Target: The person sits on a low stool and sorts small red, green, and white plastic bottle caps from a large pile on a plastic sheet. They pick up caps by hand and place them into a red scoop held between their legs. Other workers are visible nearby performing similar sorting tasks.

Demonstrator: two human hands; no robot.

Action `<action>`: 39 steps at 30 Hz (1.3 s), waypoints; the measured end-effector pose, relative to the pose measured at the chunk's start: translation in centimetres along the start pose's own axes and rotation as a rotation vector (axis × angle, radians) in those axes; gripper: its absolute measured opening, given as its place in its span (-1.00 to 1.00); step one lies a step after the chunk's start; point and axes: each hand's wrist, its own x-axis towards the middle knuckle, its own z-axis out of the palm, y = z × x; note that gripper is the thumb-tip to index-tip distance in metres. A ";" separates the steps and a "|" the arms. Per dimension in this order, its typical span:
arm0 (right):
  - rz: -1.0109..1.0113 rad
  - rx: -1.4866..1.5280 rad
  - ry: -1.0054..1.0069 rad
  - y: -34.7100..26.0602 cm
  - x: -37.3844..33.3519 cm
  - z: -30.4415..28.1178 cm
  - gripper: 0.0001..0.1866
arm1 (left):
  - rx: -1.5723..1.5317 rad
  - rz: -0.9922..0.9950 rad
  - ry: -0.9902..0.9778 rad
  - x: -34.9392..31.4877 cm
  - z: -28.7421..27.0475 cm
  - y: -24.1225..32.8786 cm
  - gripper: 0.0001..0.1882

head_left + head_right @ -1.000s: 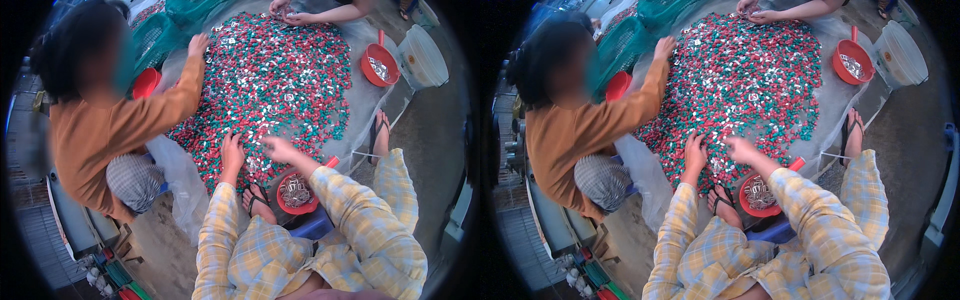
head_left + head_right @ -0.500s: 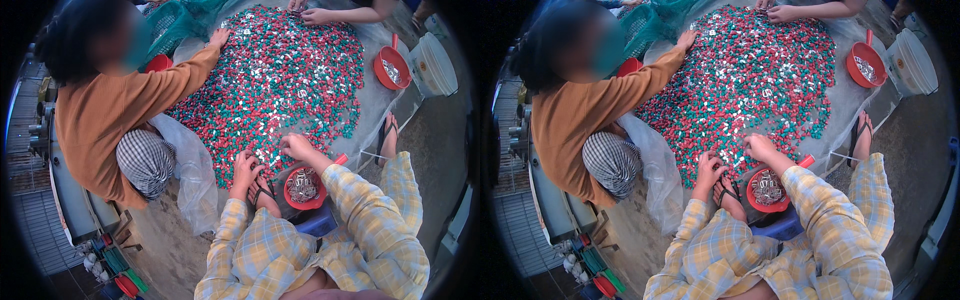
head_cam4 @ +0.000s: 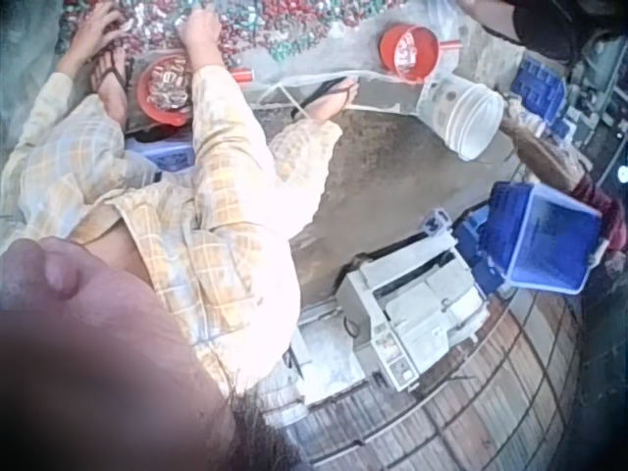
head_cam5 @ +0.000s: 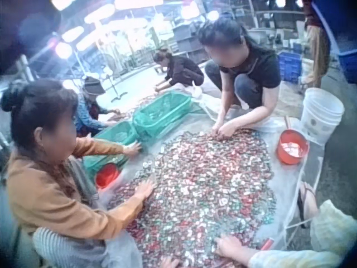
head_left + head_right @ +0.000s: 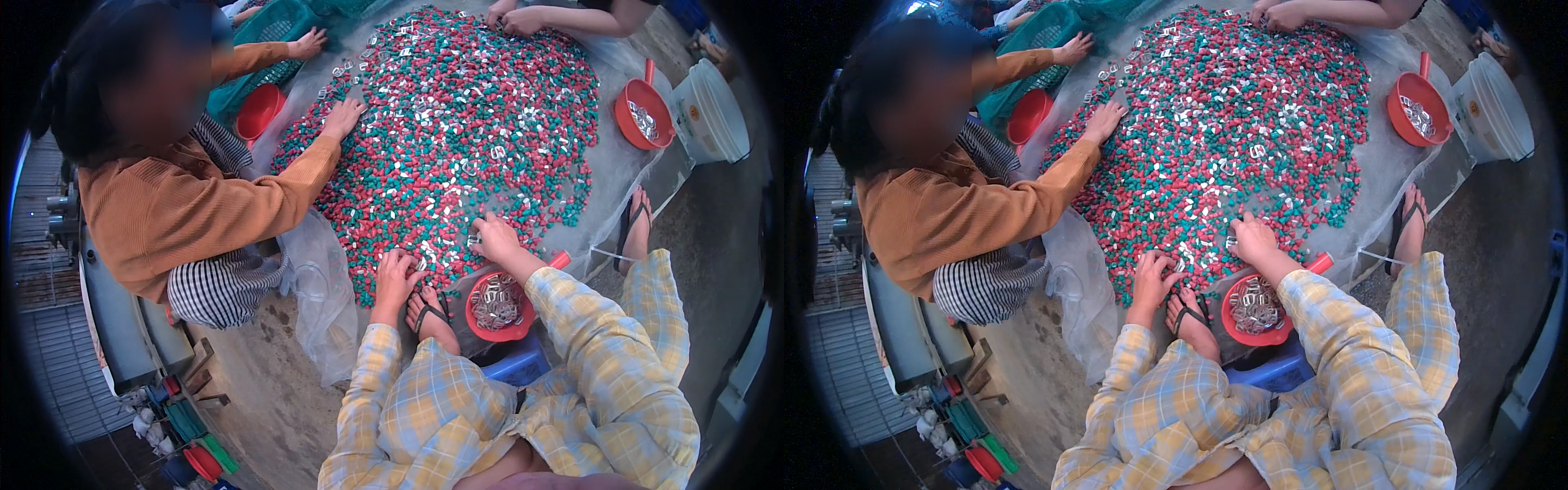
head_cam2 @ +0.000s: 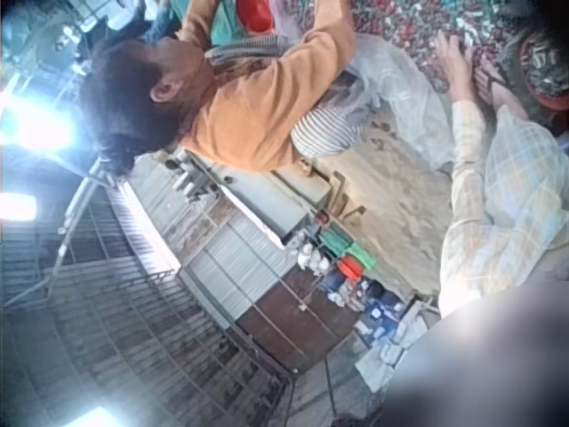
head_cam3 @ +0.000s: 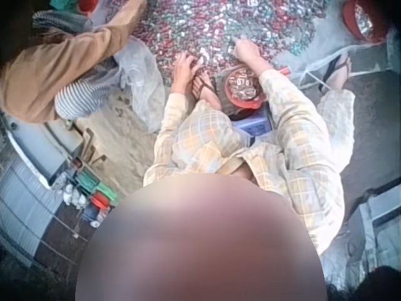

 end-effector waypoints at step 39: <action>-0.078 0.322 -0.186 3.0 0.9 -7.4 -0.54 | 0.260 0.060 0.046 14.3 -0.3 -2.5 -0.44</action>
